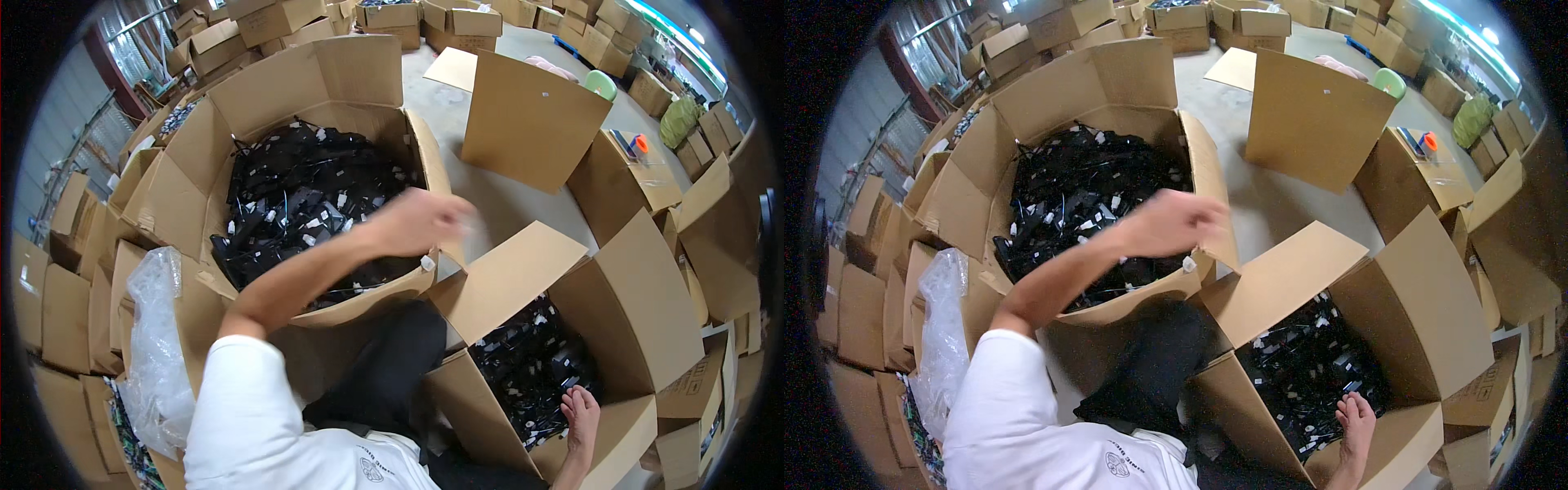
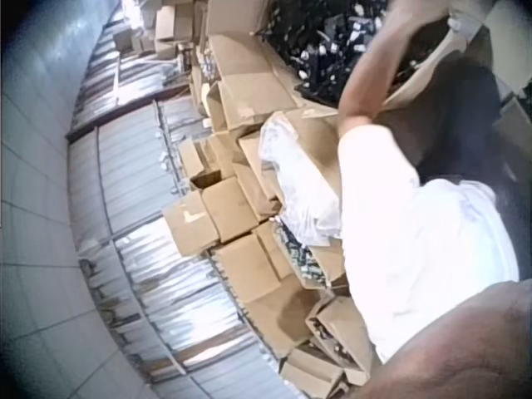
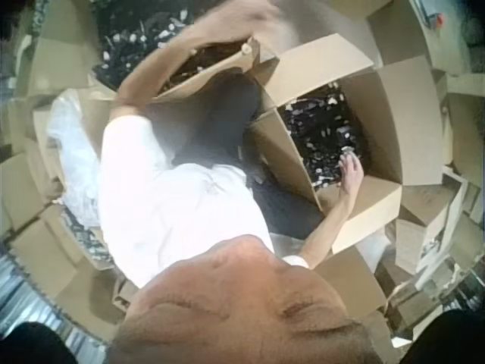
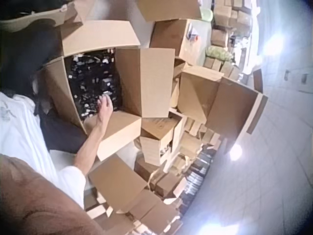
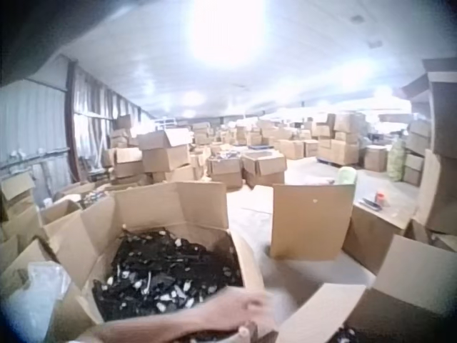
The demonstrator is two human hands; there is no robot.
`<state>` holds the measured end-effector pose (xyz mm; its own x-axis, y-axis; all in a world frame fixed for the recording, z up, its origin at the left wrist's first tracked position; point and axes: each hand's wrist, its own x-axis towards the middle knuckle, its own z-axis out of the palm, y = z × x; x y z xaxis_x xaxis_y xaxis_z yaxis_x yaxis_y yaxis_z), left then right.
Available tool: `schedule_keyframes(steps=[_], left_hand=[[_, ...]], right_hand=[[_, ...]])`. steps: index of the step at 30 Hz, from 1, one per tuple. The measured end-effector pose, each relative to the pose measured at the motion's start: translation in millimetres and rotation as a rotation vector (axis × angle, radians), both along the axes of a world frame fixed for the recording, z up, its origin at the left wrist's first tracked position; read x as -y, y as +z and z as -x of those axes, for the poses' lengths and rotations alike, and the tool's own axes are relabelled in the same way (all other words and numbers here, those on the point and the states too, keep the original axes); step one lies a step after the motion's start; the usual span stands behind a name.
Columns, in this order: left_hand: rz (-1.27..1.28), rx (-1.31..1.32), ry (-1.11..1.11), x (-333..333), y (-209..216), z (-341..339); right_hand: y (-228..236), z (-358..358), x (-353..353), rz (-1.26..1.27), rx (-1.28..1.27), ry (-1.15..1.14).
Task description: The person takes electronic display units from a large box by hand, turns them over, and arranges them inside another cardboard box.
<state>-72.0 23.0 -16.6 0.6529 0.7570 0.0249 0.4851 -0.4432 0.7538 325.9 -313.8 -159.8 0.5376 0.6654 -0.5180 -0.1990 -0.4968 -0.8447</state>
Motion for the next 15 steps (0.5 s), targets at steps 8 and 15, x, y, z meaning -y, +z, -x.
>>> schedule_keyframes(steps=[8, 15], left_hand=[[-0.673, -0.547, -0.101, -27.4, -101.5, 149.1], [-1.149, -0.539, -0.221, -111.1, -193.5, 209.2]], right_hand=[[20.2, -21.1, 7.7, -0.016, 0.021, 0.077], [-21.0, -11.1, -33.9, -0.003, 0.18, 0.322]])
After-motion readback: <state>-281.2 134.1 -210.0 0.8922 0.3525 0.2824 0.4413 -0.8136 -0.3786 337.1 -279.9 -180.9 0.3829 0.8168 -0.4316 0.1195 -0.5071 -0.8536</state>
